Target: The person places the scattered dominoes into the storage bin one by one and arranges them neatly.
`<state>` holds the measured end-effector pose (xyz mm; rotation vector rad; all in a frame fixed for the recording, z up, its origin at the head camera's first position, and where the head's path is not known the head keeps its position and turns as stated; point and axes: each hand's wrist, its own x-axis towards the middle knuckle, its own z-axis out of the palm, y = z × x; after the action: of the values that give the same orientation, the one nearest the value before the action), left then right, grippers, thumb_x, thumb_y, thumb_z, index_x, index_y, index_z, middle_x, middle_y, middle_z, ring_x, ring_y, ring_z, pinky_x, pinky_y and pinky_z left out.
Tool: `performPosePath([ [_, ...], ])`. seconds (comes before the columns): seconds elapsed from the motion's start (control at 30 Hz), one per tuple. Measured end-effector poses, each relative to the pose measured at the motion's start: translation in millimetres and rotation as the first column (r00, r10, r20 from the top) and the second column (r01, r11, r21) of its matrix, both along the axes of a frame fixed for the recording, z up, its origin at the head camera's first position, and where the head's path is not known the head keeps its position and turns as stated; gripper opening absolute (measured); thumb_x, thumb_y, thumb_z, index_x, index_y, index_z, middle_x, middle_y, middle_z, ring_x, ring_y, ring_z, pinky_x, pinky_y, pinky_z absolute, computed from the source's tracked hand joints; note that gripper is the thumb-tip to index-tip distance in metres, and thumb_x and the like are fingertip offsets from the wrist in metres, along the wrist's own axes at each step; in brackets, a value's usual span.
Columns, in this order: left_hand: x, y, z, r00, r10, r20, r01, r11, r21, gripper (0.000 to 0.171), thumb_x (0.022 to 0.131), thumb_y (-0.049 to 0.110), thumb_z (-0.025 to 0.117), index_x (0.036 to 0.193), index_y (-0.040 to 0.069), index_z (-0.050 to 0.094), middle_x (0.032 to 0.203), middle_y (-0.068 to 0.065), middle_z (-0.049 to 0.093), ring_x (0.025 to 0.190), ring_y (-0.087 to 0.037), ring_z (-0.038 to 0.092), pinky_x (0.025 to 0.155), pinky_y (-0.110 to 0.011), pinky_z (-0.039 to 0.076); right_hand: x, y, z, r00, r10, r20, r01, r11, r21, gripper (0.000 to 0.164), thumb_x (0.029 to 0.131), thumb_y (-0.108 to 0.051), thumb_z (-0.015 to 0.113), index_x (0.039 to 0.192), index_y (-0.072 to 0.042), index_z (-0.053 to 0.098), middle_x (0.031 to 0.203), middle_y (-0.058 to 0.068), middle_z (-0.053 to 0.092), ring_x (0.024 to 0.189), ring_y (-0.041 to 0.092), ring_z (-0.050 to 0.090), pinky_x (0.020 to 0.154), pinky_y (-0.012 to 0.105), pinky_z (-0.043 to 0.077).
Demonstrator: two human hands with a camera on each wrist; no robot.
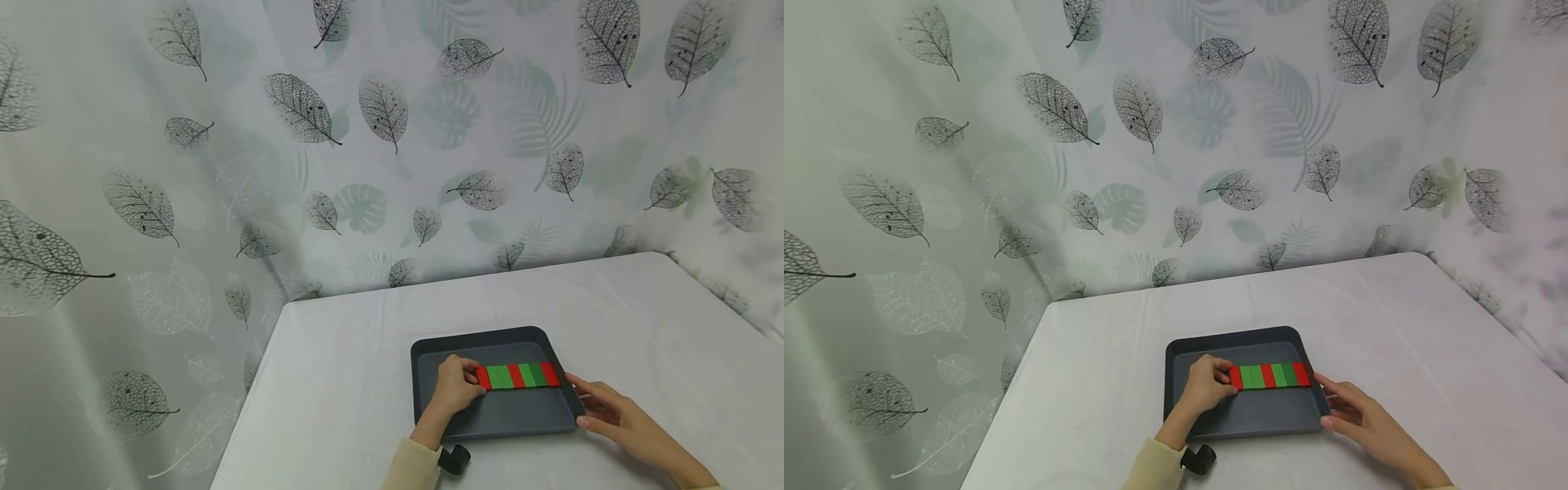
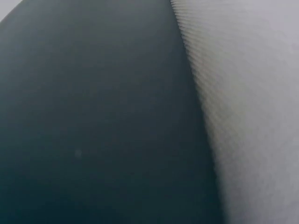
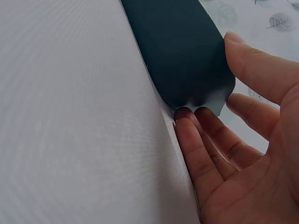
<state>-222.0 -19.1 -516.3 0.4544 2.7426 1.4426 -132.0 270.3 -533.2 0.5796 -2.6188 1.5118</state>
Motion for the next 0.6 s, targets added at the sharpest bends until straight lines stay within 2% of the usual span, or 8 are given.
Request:
performPosePath([
  [0.2, -0.8, 0.3, -0.5, 1.0, -0.006, 0.002, 0.006, 1.0, -0.028, 0.041, 0.067, -0.007, 0.083, 0.105, -0.004, 0.071, 0.086, -0.005, 0.055, 0.068, -0.003, 0.057, 0.06, -0.014, 0.046, 0.0, 0.2, -0.1, 1.0, 0.009, -0.008, -0.009, 1.0, -0.009, 0.06, 0.091, -0.004, 0.064, 0.146, 0.0, 0.04, 0.125, -0.028, 0.047, 0.102, -0.008, 0.055, 0.078, 0.016, 0.051],
  [0.6, -2.0, 1.9, -2.1, 1.0, -0.016, -0.009, 0.016, 0.999, -0.03, 0.041, 0.067, -0.008, 0.083, 0.107, -0.006, 0.071, 0.089, -0.006, 0.057, 0.068, -0.004, 0.057, 0.063, -0.013, 0.047, -0.2, 1.4, -1.4, 1.0, 0.0, 0.0, 0.0, 1.0, -0.002, 0.06, 0.092, -0.006, 0.065, 0.147, -0.002, 0.04, 0.125, -0.028, 0.047, 0.102, -0.009, 0.054, 0.078, 0.016, 0.051],
])
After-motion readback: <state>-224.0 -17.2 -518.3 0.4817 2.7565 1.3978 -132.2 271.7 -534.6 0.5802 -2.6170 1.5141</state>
